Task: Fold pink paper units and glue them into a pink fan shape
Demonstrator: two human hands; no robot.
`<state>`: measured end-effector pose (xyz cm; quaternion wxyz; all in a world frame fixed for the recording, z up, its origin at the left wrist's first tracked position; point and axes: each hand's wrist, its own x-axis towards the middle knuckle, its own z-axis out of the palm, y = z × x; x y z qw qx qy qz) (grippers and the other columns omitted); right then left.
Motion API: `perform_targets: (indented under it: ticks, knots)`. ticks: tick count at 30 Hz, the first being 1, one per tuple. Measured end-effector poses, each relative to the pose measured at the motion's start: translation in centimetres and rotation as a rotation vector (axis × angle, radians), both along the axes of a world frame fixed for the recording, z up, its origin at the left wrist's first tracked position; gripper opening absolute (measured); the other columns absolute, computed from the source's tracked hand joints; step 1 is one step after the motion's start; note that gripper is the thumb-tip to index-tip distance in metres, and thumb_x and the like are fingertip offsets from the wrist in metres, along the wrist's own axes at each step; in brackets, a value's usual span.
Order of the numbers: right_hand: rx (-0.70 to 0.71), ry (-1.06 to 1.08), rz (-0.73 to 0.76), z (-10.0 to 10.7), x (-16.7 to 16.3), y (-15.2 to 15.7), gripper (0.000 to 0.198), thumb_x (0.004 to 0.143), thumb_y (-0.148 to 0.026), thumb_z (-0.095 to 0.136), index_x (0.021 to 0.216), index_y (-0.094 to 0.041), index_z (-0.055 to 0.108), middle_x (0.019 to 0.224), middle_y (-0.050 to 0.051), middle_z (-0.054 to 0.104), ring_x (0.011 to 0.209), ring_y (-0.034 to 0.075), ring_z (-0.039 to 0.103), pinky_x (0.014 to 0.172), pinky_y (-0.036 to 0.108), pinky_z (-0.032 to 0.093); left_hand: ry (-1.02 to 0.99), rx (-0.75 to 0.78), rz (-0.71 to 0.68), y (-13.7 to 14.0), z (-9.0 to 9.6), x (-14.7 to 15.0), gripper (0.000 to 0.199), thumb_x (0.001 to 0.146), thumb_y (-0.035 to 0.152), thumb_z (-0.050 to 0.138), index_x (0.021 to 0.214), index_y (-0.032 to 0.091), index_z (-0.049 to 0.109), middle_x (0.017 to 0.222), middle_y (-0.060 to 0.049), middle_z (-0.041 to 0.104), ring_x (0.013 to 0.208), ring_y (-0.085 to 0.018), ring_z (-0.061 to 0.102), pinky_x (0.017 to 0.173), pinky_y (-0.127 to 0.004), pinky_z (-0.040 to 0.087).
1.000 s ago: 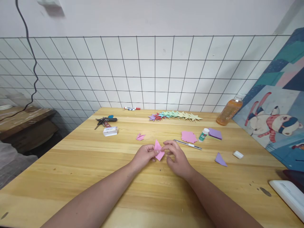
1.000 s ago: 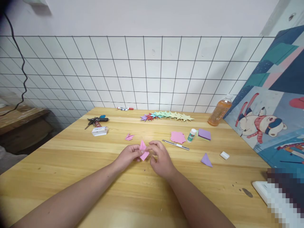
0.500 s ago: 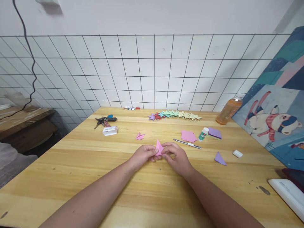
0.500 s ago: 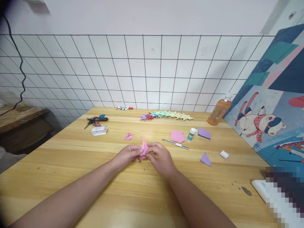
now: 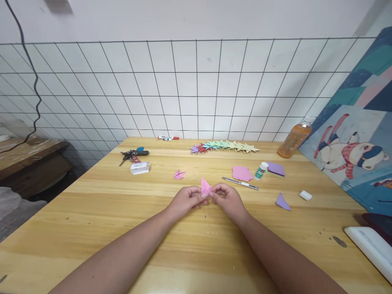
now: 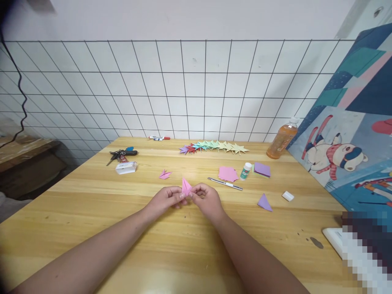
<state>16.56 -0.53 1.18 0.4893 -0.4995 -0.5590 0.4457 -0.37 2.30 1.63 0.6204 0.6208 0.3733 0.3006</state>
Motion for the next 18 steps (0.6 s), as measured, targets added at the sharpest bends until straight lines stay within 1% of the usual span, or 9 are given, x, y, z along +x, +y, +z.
perform_targets:
  ticks: [2, 5, 7, 9, 10, 11, 12, 15, 18]
  knots:
    - [-0.001, 0.033, 0.009, 0.0, -0.04, 0.05, 0.019, 0.067, -0.033, 0.065, 0.073, -0.016, 0.059, 0.067, 0.001, 0.06, 0.06, 0.012, 0.056, 0.058, 0.025, 0.046, 0.01, 0.001, 0.003, -0.02, -0.15, 0.09, 0.037, 0.067, 0.043, 0.064, 0.084, 0.011, 0.063, 0.074, -0.009, 0.067, 0.066, -0.015, 0.06, 0.057, -0.021, 0.042]
    - [-0.007, 0.095, -0.01, 0.05, -0.16, 0.06, 0.021, 0.066, -0.034, 0.066, 0.074, -0.017, 0.057, 0.067, 0.0, 0.06, 0.06, 0.011, 0.055, 0.059, 0.025, 0.047, 0.047, 0.004, 0.039, -0.07, -0.29, 0.24, 0.034, 0.069, 0.043, 0.062, 0.079, 0.011, 0.063, 0.069, -0.008, 0.067, 0.058, -0.012, 0.057, 0.055, -0.021, 0.042]
    - [-0.046, 0.172, -0.025, 0.14, -0.26, 0.0, 0.029, 0.065, -0.034, 0.067, 0.086, -0.019, 0.054, 0.07, -0.001, 0.06, 0.062, 0.012, 0.057, 0.058, 0.025, 0.048, 0.065, 0.004, 0.067, -0.1, -0.27, 0.31, 0.033, 0.07, 0.043, 0.061, 0.078, 0.011, 0.063, 0.068, -0.007, 0.067, 0.055, -0.011, 0.056, 0.055, -0.021, 0.042]
    - [-0.12, 0.24, -0.01, 0.21, -0.33, -0.08, 0.046, 0.062, -0.033, 0.069, 0.103, -0.023, 0.049, 0.076, -0.001, 0.061, 0.066, 0.013, 0.059, 0.058, 0.026, 0.049, 0.068, 0.007, 0.093, -0.11, -0.25, 0.37, 0.031, 0.069, 0.042, 0.061, 0.075, 0.011, 0.062, 0.067, -0.006, 0.066, 0.054, -0.011, 0.056, 0.054, -0.021, 0.042]
    - [-0.16, 0.25, 0.014, 0.22, -0.34, -0.12, 0.052, 0.061, -0.033, 0.07, 0.106, -0.023, 0.047, 0.079, 0.0, 0.062, 0.069, 0.014, 0.059, 0.058, 0.026, 0.049, 0.064, 0.009, 0.101, -0.12, -0.26, 0.39, 0.031, 0.069, 0.042, 0.061, 0.074, 0.011, 0.062, 0.066, -0.006, 0.066, 0.054, -0.011, 0.055, 0.054, -0.021, 0.042]
    - [-0.193, 0.245, 0.039, 0.19, -0.34, -0.13, 0.052, 0.06, -0.033, 0.071, 0.106, -0.022, 0.049, 0.082, 0.001, 0.062, 0.07, 0.014, 0.06, 0.057, 0.025, 0.049, 0.057, 0.009, 0.105, -0.12, -0.3, 0.42, 0.03, 0.069, 0.041, 0.062, 0.074, 0.011, 0.062, 0.066, -0.005, 0.065, 0.055, -0.011, 0.056, 0.054, -0.021, 0.042]
    - [-0.214, 0.227, 0.062, 0.14, -0.33, -0.13, 0.047, 0.06, -0.033, 0.071, 0.101, -0.021, 0.052, 0.082, 0.002, 0.062, 0.071, 0.015, 0.06, 0.057, 0.024, 0.049, 0.05, 0.011, 0.108, -0.12, -0.36, 0.45, 0.03, 0.069, 0.041, 0.062, 0.073, 0.011, 0.062, 0.065, -0.005, 0.065, 0.055, -0.011, 0.056, 0.053, -0.021, 0.042]
    - [-0.214, 0.18, 0.094, -0.12, -0.23, -0.01, 0.029, 0.062, -0.035, 0.069, 0.081, -0.016, 0.059, 0.074, 0.003, 0.063, 0.066, 0.013, 0.059, 0.055, 0.022, 0.047, 0.044, 0.033, 0.111, -0.17, -0.56, 0.55, 0.028, 0.069, 0.04, 0.061, 0.074, 0.012, 0.062, 0.065, -0.005, 0.065, 0.055, -0.011, 0.055, 0.053, -0.021, 0.042]
    - [-0.196, 0.187, 0.074, -0.31, -0.11, 0.16, 0.027, 0.062, -0.037, 0.069, 0.074, -0.015, 0.059, 0.066, 0.001, 0.06, 0.06, 0.011, 0.056, 0.054, 0.022, 0.046, 0.06, 0.071, 0.119, -0.27, -0.57, 0.64, 0.028, 0.07, 0.039, 0.06, 0.071, 0.012, 0.061, 0.065, -0.005, 0.065, 0.054, -0.011, 0.054, 0.054, -0.021, 0.042]
